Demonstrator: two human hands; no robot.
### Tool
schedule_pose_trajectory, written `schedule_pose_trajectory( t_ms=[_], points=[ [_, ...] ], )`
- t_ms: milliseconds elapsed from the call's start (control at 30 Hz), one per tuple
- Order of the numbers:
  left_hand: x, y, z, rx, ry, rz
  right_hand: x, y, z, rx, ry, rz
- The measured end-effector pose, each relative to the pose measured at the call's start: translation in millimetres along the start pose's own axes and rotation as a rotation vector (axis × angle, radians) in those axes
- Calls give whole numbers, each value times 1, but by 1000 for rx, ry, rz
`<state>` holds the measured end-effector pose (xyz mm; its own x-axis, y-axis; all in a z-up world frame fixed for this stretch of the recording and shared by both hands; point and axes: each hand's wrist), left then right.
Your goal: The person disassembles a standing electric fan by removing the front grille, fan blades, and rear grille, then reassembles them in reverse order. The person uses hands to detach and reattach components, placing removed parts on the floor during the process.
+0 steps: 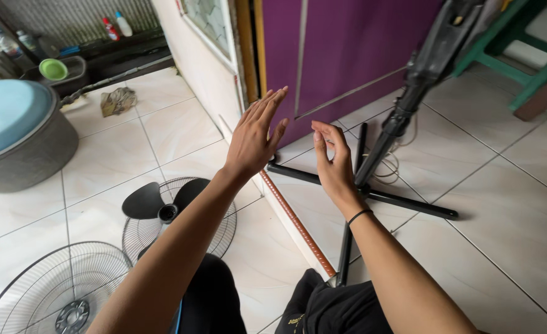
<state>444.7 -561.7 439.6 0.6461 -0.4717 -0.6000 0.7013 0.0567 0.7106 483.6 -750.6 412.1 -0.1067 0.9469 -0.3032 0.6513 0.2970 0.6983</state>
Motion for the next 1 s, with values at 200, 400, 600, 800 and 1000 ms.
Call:
schedule_pose_trajectory(
  t_ms=[200,400,600,800,1000],
  points=[
    [22,9,23,25,-57,-89,-31,-2,16,47,35,98],
    [50,5,33,-147,-319,-86,-50,-2,23,120,8,145],
    [65,-14,20,-235,-390,-213,-67,2,37,91,-25,222],
    [59,-24,4,-295,-573,-182,-87,-5,28,144,-108,185],
    [56,-33,15,-242,-686,-164,-121,-21,-6,192,-249,68]
  ],
)
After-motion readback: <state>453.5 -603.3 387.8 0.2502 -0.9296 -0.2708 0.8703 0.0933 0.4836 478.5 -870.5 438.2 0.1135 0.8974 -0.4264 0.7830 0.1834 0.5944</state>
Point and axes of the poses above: each hand's wrist, its own y-axis towards the middle knuckle, its own x-axis out of the palm, z = x × y, and after that the axes turned 7 degrees about -x, right-handed
